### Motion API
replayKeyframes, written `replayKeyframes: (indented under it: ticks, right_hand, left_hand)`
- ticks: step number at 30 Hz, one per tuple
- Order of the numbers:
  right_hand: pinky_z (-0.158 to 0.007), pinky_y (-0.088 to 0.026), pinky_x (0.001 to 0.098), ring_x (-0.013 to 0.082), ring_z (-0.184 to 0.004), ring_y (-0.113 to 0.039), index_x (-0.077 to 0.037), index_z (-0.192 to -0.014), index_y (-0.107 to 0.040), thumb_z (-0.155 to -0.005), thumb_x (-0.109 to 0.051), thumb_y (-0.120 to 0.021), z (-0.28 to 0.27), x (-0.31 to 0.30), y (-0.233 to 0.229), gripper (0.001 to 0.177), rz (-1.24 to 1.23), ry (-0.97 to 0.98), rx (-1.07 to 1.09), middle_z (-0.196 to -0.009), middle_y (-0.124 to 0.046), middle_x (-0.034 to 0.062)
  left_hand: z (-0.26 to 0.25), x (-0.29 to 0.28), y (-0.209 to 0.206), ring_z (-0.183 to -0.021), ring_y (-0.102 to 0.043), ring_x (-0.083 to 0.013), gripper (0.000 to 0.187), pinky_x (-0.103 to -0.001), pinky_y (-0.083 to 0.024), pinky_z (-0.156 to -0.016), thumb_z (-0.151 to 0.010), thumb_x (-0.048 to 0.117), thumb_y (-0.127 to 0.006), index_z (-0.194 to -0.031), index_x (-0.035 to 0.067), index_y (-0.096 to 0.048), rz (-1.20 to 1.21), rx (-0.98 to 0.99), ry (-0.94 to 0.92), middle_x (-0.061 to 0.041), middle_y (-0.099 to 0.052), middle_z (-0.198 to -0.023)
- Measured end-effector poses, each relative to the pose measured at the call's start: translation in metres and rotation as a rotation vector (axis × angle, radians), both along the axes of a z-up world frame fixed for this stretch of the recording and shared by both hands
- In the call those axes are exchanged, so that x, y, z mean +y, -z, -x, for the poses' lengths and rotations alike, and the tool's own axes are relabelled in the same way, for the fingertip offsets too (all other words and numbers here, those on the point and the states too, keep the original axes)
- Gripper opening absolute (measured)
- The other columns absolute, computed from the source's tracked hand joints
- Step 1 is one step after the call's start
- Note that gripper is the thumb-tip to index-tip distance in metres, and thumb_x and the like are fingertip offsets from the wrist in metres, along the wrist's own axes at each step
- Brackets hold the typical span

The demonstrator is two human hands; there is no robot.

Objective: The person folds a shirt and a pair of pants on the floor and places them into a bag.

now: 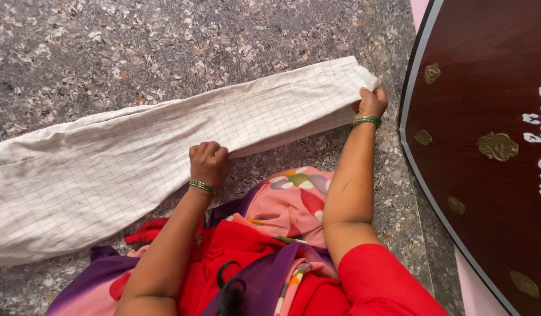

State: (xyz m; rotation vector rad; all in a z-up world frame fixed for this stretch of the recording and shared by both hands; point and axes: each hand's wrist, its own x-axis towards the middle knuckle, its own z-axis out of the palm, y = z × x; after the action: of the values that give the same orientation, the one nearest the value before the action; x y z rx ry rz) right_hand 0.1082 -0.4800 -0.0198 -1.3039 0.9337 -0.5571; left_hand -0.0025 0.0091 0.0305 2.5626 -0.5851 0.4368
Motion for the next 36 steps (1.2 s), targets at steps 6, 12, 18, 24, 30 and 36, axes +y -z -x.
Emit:
replayKeyframes:
  ticks: [6, 12, 18, 24, 30, 36]
  right_hand:
    - [-0.037, -0.046, 0.031, 0.0178, -0.055, -0.065, -0.003, -0.098, -0.07, -0.078, -0.002, -0.069, 0.025, -0.014, 0.024, 0.021, 0.178, -0.057, 0.505, -0.082, -0.072, 0.0095]
    - [-0.074, -0.057, 0.0383, 0.033, -0.086, -0.073, -0.004, -0.098, -0.078, -0.076, -0.003, -0.067, 0.024, -0.021, 0.042, 0.025, 0.588, -0.142, 0.864, -0.095, -0.075, 0.0166]
    - [-0.094, -0.061, 0.0371, 0.0309, -0.13, -0.049, -0.016, -0.135, -0.053, -0.078, 0.003, -0.063, 0.015, 0.037, -0.048, 0.061, 0.637, -0.127, 0.928, -0.141, -0.046, 0.0141]
    - [-0.122, -0.034, 0.0499, 0.0363, -0.149, -0.03, -0.002, -0.145, -0.046, -0.098, -0.015, -0.067, -0.03, 0.165, -0.022, 0.053, 0.977, -0.496, 0.26, -0.158, -0.033, 0.0225]
    - [-0.119, -0.01, 0.0559, 0.0329, -0.152, -0.004, -0.017, -0.159, -0.019, -0.102, -0.057, -0.033, -0.003, 0.318, -0.023, 0.071, 1.221, -1.232, 0.677, -0.167, -0.002, 0.0149]
    - [-0.129, -0.005, 0.0496, 0.0255, -0.159, -0.004, -0.027, -0.165, -0.012, -0.109, -0.057, -0.021, -0.011, 0.256, -0.002, 0.064, 1.48, -1.239, 0.622, -0.172, 0.0, 0.0067]
  left_hand:
    - [0.005, 0.001, -0.006, -0.087, -0.061, -0.0234, 0.009, -0.043, -0.041, -0.083, -0.075, 0.01, -0.068, -0.073, 0.014, -0.06, -0.073, -0.012, 0.063, -0.004, -0.061, -0.082]
    - [0.008, -0.011, 0.011, -0.087, -0.062, -0.0278, 0.013, -0.047, -0.042, -0.08, -0.08, 0.026, -0.07, -0.079, 0.013, -0.067, -0.121, 0.357, 0.274, -0.007, -0.064, -0.086]
    - [-0.004, -0.018, 0.024, -0.1, -0.061, -0.0305, 0.016, -0.047, -0.047, -0.089, -0.094, 0.024, -0.067, -0.103, 0.011, -0.069, 0.085, 0.266, 0.114, -0.008, -0.066, -0.107]
    - [-0.029, -0.067, 0.044, -0.151, -0.015, -0.0335, 0.067, -0.067, -0.009, -0.114, -0.096, 0.049, -0.05, -0.156, 0.025, -0.035, -0.171, 0.35, -0.094, -0.012, -0.022, -0.165]
    - [-0.033, -0.069, 0.053, -0.155, 0.007, -0.0312, 0.076, -0.062, 0.013, -0.116, -0.101, 0.061, -0.036, -0.165, 0.024, -0.025, -0.482, 0.331, -0.202, -0.006, -0.001, -0.171]
    - [-0.058, -0.027, -0.002, -0.153, 0.018, -0.0226, 0.063, -0.06, 0.017, -0.118, -0.102, 0.063, -0.023, -0.16, 0.041, -0.013, -0.507, 0.839, 0.037, 0.003, 0.014, -0.169]
